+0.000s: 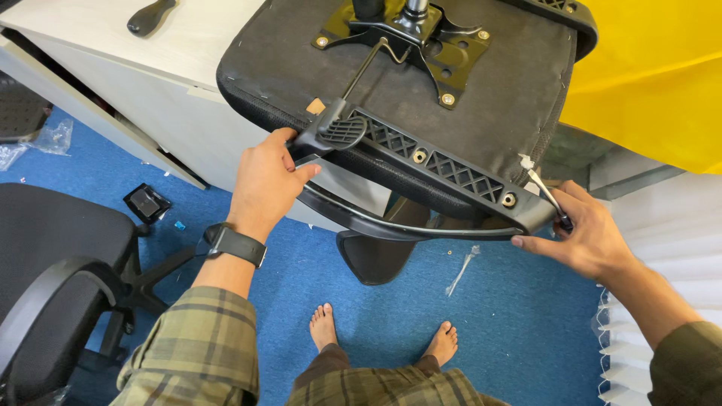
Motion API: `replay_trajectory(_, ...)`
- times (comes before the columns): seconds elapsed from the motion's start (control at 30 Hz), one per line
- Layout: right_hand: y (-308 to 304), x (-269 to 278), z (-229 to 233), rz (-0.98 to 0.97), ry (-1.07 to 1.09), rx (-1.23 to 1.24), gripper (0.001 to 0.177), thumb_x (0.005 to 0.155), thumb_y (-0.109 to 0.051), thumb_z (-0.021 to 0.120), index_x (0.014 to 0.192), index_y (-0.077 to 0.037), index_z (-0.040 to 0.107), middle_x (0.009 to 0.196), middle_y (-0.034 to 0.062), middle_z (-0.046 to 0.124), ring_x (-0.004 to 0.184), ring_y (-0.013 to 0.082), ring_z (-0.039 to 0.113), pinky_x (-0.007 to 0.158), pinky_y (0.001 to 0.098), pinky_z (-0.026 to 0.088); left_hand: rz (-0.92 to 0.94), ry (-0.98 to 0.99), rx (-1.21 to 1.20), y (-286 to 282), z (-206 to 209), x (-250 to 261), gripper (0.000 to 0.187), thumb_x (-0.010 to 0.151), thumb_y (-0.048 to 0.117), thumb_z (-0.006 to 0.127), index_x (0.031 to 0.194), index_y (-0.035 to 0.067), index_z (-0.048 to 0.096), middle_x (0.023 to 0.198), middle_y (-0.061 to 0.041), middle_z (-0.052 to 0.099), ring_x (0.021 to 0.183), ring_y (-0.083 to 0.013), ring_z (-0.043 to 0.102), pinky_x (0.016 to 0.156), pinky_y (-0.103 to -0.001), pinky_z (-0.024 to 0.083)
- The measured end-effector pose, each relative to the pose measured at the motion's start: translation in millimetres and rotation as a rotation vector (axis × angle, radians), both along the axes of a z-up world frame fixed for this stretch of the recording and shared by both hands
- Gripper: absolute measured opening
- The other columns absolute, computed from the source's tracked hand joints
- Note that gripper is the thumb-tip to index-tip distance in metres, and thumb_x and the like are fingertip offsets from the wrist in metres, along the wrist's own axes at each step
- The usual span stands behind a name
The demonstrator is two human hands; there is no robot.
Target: The person attaches a black plastic handle to the underside of an overturned office chair seat using a screwdriver and screws. They align the handle, insert screws, and tighten them to secure the handle in place.
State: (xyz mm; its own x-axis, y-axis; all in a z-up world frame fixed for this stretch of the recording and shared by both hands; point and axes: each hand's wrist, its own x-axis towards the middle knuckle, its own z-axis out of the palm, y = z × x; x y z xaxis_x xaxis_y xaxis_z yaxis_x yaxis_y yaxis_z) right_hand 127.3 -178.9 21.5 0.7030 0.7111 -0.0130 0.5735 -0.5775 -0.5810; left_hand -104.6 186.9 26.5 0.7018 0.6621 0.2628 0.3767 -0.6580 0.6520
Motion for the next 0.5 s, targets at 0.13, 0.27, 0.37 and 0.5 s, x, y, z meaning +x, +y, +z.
replay_trajectory(0.13,-4.2,8.9,-0.5,-0.019,-0.026,-0.042,0.059,0.059,-0.038,0.090,0.107,-0.008,0.074,0.098,0.0026,0.054,0.085,0.0187,0.057,0.065,0.0353,0.053,0.007,-0.042,0.025,-5.1,-3.3,4.8,0.042,0.078,0.017,0.086,0.115,0.001,0.073,0.065,-0.009,0.064,0.058,-0.0254,0.064,0.059,-0.039,0.051)
replay_trajectory(0.27,-1.4,15.4,-2.3,-0.032,-0.038,-0.082,0.054,0.060,-0.037,0.092,0.100,-0.006,0.075,0.093,0.0043,0.052,0.077,0.0183,0.054,0.062,0.0343,0.051,0.005,-0.107,0.015,-5.6,-4.8,2.6,0.040,0.079,0.014,0.084,0.116,0.002,0.074,0.061,-0.011,0.062,0.052,-0.0235,0.060,0.056,-0.037,0.048)
replay_trajectory(0.37,5.3,14.5,-2.2,0.003,-0.053,-0.029,0.055,0.059,-0.037,0.090,0.102,-0.006,0.075,0.092,0.0048,0.051,0.075,0.0183,0.052,0.060,0.0343,0.049,-0.010,-0.162,0.011,4.6,-3.7,-0.2,0.040,0.079,0.013,0.085,0.115,0.001,0.074,0.061,-0.009,0.063,0.052,-0.0185,0.059,0.055,-0.034,0.047)
replay_trajectory(0.5,17.9,10.6,1.3,0.061,-0.113,0.006,0.059,0.059,-0.040,0.090,0.102,-0.004,0.072,0.090,0.0049,0.051,0.074,0.0186,0.053,0.060,0.0346,0.048,0.014,-0.149,-0.013,20.4,-2.7,-5.1,0.039,0.078,0.014,0.088,0.113,0.001,0.076,0.061,-0.008,0.062,0.052,-0.0144,0.056,0.054,-0.032,0.046)
